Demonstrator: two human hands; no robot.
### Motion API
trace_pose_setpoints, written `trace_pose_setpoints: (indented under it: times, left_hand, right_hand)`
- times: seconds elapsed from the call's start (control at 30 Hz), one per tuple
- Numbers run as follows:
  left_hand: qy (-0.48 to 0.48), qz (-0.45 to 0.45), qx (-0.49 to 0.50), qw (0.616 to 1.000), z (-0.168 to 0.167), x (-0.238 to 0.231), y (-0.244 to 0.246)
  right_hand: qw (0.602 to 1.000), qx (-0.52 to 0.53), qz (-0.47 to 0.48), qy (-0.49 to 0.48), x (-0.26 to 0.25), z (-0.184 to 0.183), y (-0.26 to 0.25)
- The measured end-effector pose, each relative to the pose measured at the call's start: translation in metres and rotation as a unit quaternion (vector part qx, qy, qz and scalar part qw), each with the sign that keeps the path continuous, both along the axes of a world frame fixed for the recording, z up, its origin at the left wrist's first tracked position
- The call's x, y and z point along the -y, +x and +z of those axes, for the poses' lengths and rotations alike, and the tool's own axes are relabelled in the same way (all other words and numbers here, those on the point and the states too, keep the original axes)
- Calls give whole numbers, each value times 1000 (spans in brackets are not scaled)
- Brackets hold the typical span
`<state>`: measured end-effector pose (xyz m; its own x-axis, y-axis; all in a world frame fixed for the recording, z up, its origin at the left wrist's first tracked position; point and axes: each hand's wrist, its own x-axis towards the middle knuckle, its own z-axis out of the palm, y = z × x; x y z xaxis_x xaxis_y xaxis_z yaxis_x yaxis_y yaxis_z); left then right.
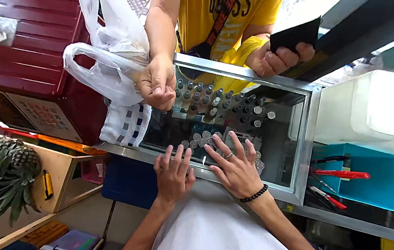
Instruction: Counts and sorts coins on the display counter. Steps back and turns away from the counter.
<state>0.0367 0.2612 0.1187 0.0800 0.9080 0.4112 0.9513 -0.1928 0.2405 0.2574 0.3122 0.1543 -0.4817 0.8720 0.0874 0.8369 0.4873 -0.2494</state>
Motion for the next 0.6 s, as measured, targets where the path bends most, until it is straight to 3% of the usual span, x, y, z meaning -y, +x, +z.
trace_pose_setpoints:
  times: [0.23, 0.6]
  left_hand:
    - [-61, -34, -25, 997, 1, -7, 0]
    - [-117, -68, -14, 991, 22, -40, -3]
  right_hand:
    - [999, 39, -12, -25, 4, 2, 12]
    - [999, 14, -23, -32, -22, 7, -6]
